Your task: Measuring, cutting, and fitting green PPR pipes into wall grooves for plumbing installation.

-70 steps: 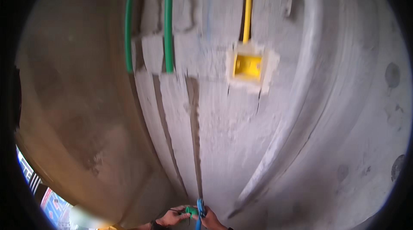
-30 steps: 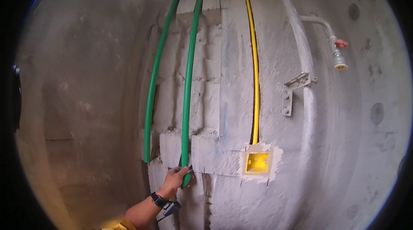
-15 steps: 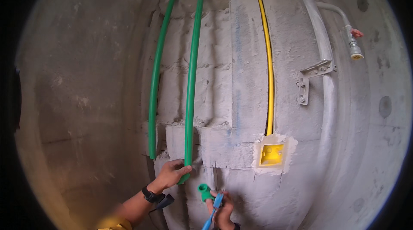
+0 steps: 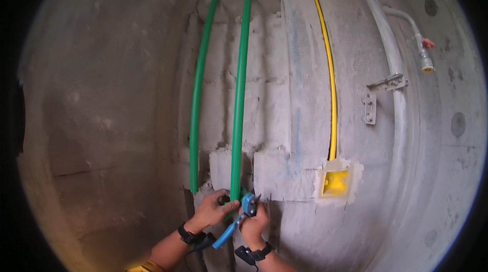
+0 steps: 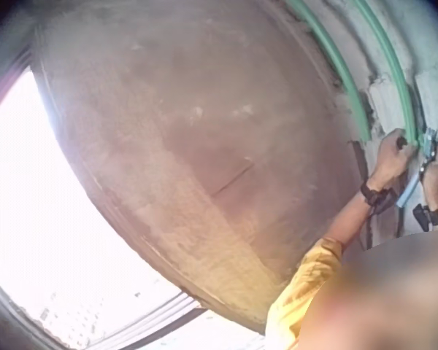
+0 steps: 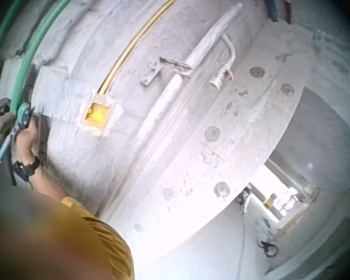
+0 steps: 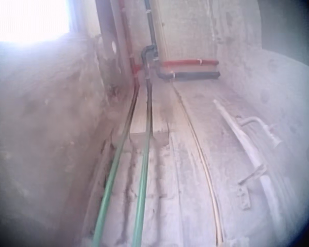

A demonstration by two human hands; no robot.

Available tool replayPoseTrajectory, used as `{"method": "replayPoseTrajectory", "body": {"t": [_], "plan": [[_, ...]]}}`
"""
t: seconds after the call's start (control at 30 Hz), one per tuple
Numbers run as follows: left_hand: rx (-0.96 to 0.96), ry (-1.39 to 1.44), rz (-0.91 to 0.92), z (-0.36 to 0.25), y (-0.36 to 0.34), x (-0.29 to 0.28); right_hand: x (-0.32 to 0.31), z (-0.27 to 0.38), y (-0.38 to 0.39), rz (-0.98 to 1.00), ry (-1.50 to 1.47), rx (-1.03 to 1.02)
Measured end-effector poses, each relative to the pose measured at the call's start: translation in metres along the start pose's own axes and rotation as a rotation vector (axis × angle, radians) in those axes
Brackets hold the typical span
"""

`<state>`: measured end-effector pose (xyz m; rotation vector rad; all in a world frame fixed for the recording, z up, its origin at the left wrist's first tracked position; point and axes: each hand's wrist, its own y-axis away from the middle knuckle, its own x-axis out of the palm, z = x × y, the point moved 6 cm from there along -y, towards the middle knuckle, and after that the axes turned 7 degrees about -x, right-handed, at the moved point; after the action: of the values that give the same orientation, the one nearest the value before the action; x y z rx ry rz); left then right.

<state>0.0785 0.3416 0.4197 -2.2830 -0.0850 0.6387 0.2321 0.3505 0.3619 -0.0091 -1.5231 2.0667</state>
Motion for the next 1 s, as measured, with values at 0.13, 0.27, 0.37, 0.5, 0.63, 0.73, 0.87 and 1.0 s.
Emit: {"method": "replayPoseTrajectory", "body": {"t": [0.13, 0.27, 0.37, 0.5, 0.63, 0.73, 0.87, 1.0], "plan": [[0.099, -0.006, -0.035, 0.002, -0.001, 0.003, 0.007, -0.027, 0.012, 0.001, -0.145, 0.178], [0.021, 0.079, -0.012, -0.003, -0.003, 0.001, 0.004, -0.002, 0.003, 0.038, -0.080, 0.022], [-0.030, 0.121, 0.030, -0.001, -0.005, 0.010, 0.002, -0.011, 0.011, -0.025, -0.219, 0.140], [-0.017, 0.103, 0.022, -0.004, -0.004, 0.010, 0.002, -0.011, 0.018, -0.024, -0.376, 0.326], [-0.073, 0.112, 0.062, -0.006, -0.003, 0.018, -0.003, -0.020, 0.026, -0.013, -0.377, 0.308], [-0.147, 0.134, 0.111, -0.004, -0.003, 0.019, -0.010, -0.015, 0.022, -0.024, -0.328, 0.243], [-0.192, 0.105, 0.043, 0.016, -0.016, 0.021, -0.017, -0.016, 0.010, -0.075, -0.309, 0.249], [-0.135, -0.062, 0.009, 0.007, -0.020, 0.025, -0.018, -0.021, 0.004, -0.039, -0.329, 0.272]]}}
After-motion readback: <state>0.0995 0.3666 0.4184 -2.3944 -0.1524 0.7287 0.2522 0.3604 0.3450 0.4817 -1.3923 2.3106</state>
